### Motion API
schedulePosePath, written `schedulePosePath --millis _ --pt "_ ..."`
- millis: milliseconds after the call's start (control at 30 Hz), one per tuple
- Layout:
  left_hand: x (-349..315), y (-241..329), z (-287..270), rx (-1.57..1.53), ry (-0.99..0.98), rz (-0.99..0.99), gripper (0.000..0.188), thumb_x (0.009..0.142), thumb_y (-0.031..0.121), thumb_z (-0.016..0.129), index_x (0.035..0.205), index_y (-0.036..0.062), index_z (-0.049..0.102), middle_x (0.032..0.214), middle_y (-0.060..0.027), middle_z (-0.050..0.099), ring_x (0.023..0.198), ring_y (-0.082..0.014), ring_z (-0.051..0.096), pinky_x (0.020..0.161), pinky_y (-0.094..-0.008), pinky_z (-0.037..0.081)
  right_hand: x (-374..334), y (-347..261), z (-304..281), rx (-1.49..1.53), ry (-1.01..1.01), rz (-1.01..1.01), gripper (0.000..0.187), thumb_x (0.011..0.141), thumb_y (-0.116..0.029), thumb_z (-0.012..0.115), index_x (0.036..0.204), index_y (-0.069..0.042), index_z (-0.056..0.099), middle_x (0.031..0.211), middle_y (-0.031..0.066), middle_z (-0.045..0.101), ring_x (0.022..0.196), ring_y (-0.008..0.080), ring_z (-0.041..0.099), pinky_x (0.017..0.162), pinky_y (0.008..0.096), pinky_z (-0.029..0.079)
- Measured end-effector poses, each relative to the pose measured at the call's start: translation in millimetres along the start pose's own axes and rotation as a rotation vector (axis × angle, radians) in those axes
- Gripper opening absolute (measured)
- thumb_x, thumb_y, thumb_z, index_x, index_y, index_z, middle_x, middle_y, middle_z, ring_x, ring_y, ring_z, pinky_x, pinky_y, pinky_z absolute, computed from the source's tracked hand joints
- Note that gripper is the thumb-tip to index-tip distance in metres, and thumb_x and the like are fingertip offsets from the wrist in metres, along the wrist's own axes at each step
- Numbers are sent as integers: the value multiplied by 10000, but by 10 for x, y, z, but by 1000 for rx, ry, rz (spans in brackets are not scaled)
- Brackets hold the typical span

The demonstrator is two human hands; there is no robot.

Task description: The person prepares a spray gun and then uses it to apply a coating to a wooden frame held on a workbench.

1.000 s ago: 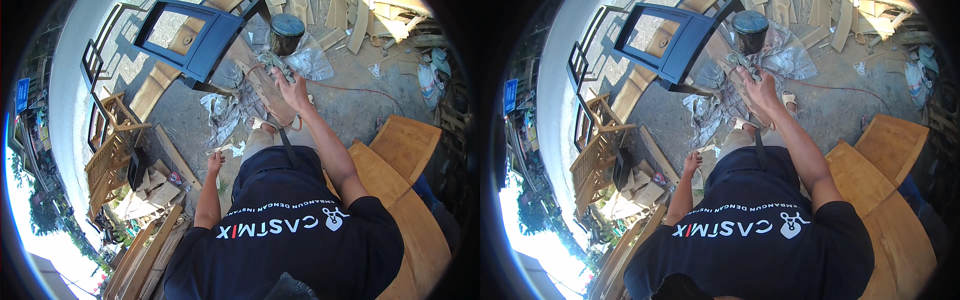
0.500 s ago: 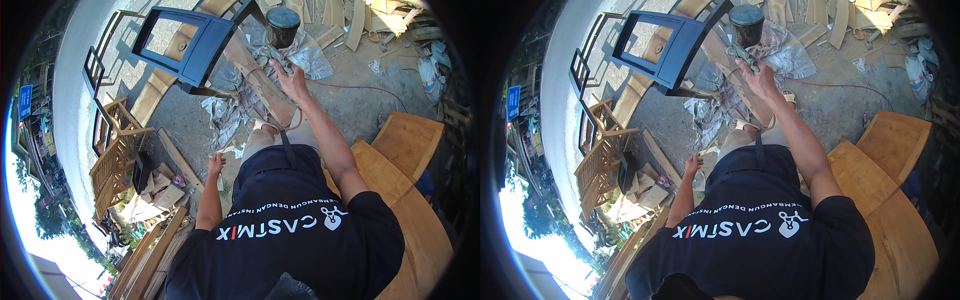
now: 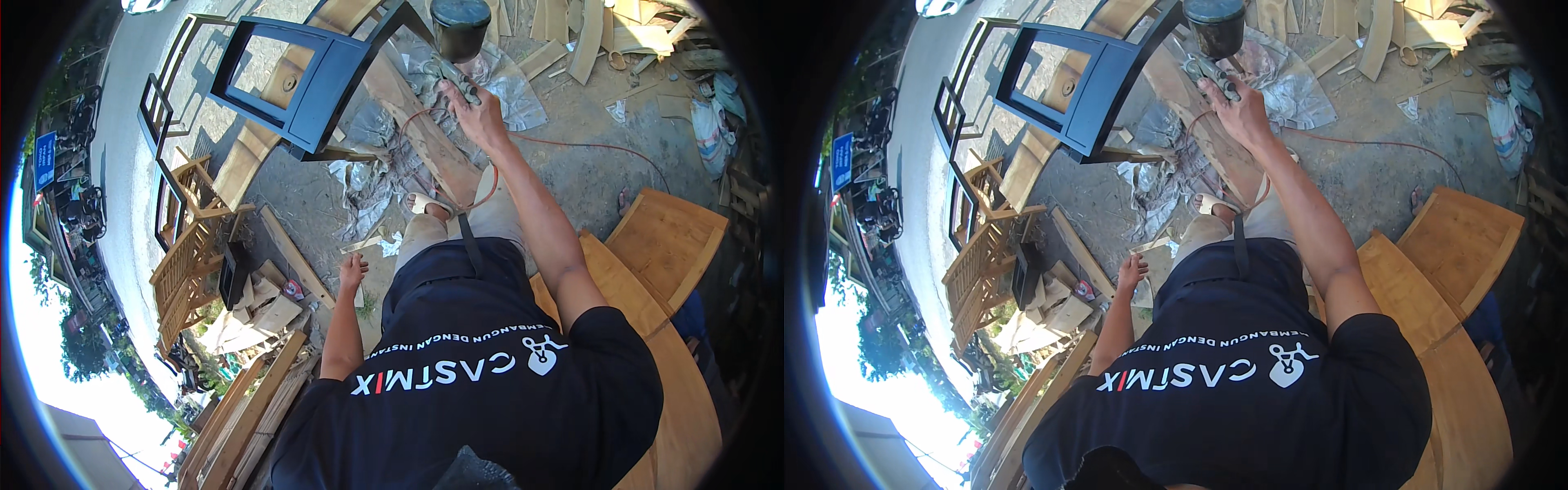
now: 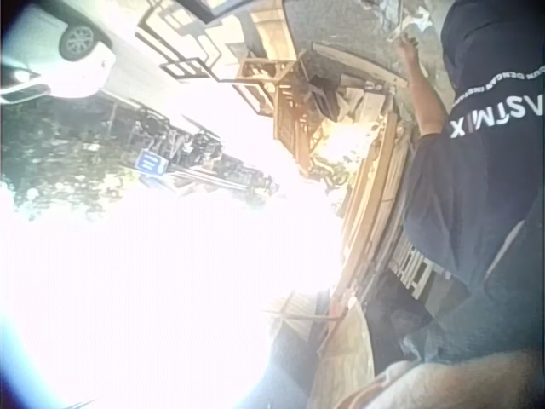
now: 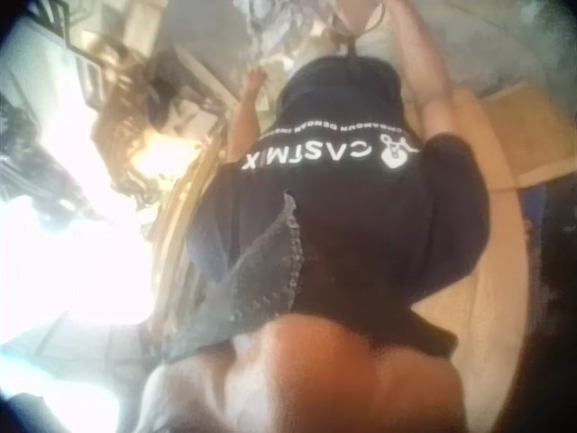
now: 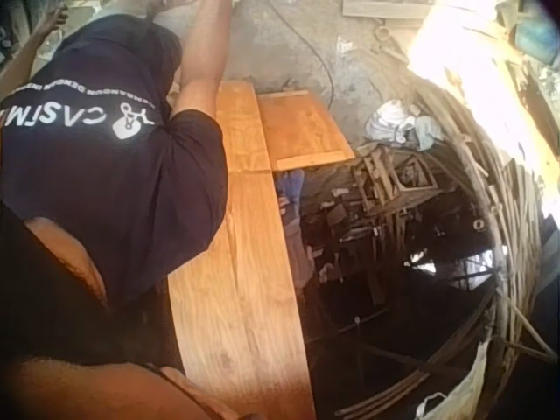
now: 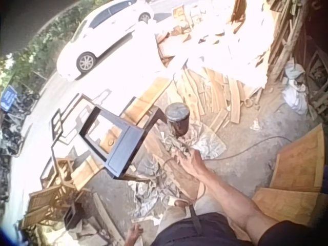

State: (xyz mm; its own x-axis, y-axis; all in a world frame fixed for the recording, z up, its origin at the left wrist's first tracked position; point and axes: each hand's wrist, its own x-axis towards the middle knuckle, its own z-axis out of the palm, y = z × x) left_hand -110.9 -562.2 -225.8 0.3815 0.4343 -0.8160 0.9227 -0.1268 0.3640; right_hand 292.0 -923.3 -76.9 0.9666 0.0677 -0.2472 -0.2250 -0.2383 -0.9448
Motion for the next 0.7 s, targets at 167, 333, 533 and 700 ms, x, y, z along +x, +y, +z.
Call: schedulePosePath --millis 167,333,533,700 --pt "-116 202 330 -24 45 -24 492 1057 465 470 1263 53 642 1033 -139 757 862 -196 737 650 -313 525 520 -44 -380 -19 -173 -119 480 980 -521 663 1066 -57 747 755 30 691 645 122 550 638 323 470" --pt "-384 610 1028 -134 130 -85 486 1058 449 470 1276 51 642 1037 -145 758 871 -195 738 661 -311 530 1245 -5 -666 -48 -354 -187 421 987 -436 692 1072 -25 725 746 44 672 646 121 561 622 334 479" --pt "-1030 733 1912 -205 122 -191 480 1063 421 472 1290 32 638 1007 -147 757 852 -202 739 663 -317 528 1655 48 -1035 -105 -537 -284 415 986 -410 702 1157 -33 739 849 78 727 738 120 652 678 330 526" --pt "-1274 1043 2409 -260 148 -209 448 1051 405 499 1258 36 646 975 -136 757 810 -201 735 641 -324 515 1908 -105 -1011 11 -612 -279 393 998 -397 688 1162 -43 741 872 78 742 746 129 652 709 341 532"
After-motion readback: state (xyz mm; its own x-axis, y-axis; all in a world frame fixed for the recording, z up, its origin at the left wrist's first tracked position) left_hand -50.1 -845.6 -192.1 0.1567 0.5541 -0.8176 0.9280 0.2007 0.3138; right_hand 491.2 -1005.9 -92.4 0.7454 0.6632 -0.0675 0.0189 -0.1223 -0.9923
